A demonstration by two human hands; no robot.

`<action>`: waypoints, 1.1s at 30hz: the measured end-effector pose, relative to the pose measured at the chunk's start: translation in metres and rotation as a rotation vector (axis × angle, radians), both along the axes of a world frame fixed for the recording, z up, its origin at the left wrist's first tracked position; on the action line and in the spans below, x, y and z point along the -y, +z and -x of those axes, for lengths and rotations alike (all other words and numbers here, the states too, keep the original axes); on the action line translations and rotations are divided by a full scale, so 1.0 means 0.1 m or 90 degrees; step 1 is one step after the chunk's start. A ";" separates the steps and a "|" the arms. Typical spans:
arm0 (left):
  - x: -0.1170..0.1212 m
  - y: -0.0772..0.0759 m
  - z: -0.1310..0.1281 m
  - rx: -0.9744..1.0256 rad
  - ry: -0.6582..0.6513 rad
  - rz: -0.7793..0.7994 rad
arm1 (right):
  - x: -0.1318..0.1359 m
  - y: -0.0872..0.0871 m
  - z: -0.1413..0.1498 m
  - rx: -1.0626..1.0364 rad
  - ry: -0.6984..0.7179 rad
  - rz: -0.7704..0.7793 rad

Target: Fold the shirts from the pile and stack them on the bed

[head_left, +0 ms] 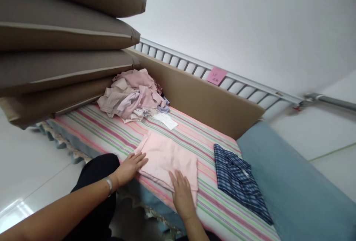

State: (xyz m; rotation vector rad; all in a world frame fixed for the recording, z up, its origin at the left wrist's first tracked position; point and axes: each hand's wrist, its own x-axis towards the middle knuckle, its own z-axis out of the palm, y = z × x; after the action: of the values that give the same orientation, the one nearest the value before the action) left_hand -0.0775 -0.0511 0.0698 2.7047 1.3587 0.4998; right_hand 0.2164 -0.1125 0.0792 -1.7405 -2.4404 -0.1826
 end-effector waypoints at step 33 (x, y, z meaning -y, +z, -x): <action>-0.39 2.23 -1.29 0.160 -0.234 0.341 | 1.04 2.36 -0.77 -0.674 -0.075 0.231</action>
State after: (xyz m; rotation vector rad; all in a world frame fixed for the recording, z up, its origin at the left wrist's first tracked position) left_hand 0.0516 -0.0124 0.2930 2.2740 0.7662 0.3595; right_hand 0.2939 -0.2168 0.3153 -1.4856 -1.6200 0.9645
